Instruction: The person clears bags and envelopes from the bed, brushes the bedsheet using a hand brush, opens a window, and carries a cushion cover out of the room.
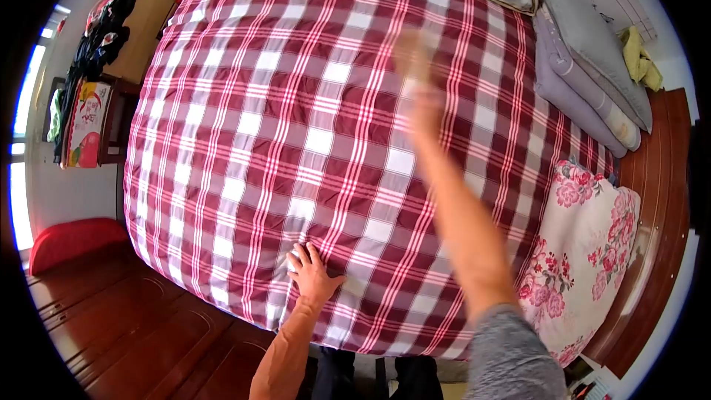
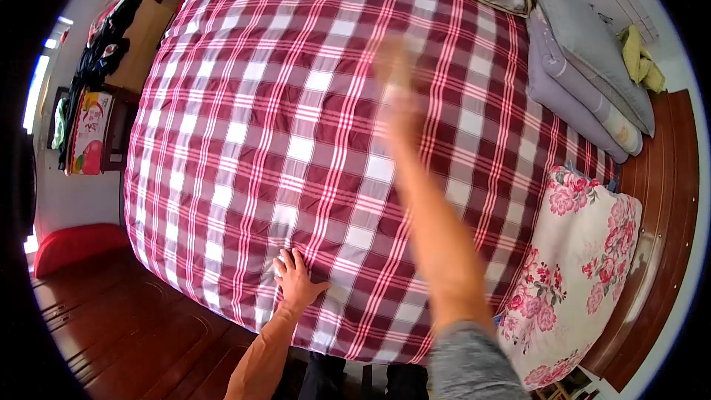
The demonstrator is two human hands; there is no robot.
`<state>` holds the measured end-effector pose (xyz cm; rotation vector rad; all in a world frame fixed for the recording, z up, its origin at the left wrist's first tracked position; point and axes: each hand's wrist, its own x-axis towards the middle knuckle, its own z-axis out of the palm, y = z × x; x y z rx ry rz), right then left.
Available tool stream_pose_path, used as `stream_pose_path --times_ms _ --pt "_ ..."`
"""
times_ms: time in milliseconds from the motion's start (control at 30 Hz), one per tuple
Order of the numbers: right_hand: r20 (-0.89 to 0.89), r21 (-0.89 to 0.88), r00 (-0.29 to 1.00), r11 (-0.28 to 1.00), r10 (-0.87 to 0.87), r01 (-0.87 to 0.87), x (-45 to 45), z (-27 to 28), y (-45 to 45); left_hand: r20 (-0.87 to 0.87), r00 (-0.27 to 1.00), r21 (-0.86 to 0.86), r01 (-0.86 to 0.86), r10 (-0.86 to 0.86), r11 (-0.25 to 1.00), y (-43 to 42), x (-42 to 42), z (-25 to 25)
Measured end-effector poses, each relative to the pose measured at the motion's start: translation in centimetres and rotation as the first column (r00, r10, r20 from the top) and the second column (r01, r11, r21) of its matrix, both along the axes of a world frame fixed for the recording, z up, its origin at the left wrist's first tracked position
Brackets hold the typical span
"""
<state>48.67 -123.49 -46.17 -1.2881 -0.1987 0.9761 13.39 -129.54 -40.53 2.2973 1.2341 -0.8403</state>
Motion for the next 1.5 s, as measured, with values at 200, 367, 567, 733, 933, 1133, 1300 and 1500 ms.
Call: stream_pose_path --times_ms 200,367,567,733,933,1133,1300,1500 --pt "0.373 -0.128 0.408 0.481 0.833 -0.867 -25.4 16.6 4.2 0.228 0.896 0.443 0.252 -0.381 0.860 -0.9 -6.2 -5.8" --pt "0.199 -0.407 0.901 0.804 -0.385 0.434 -13.0 12.0 -16.9 0.092 0.996 -0.025 -0.013 0.015 1.000 0.4 -3.1 0.1" --pt "0.253 -0.512 0.937 0.788 -0.240 0.341 -20.3 4.9 -11.1 0.099 0.995 0.008 -0.017 0.016 1.000 -1.6 -6.1 0.9" --pt "0.427 -0.178 0.186 0.284 0.885 -0.942 -43.3 17.9 -5.4 0.340 0.929 0.079 0.129 -0.148 0.989 -8.2 -23.9 4.6" --pt "0.296 -0.549 0.927 0.753 -0.229 0.361 -26.3 16.5 -24.7 -0.147 0.982 0.033 -0.116 0.120 0.993 -8.6 -51.3 12.0" --pt "0.164 -0.884 0.850 0.457 0.500 -0.098 -43.7 10.6 -28.0 -0.129 0.977 0.042 -0.166 0.170 0.985 -11.5 -59.6 14.1" --pt "0.016 -0.446 0.734 0.662 0.679 -0.603 -58.8 23.1 -26.4 -0.080 0.960 -0.128 -0.277 0.269 0.952 -14.1 -58.5 16.1" --pt "0.682 -0.610 0.706 0.383 -0.191 0.694 -41.3 18.1 -44.3 -0.236 0.938 -0.300 -0.319 0.254 0.899 -13.1 -59.5 17.2"
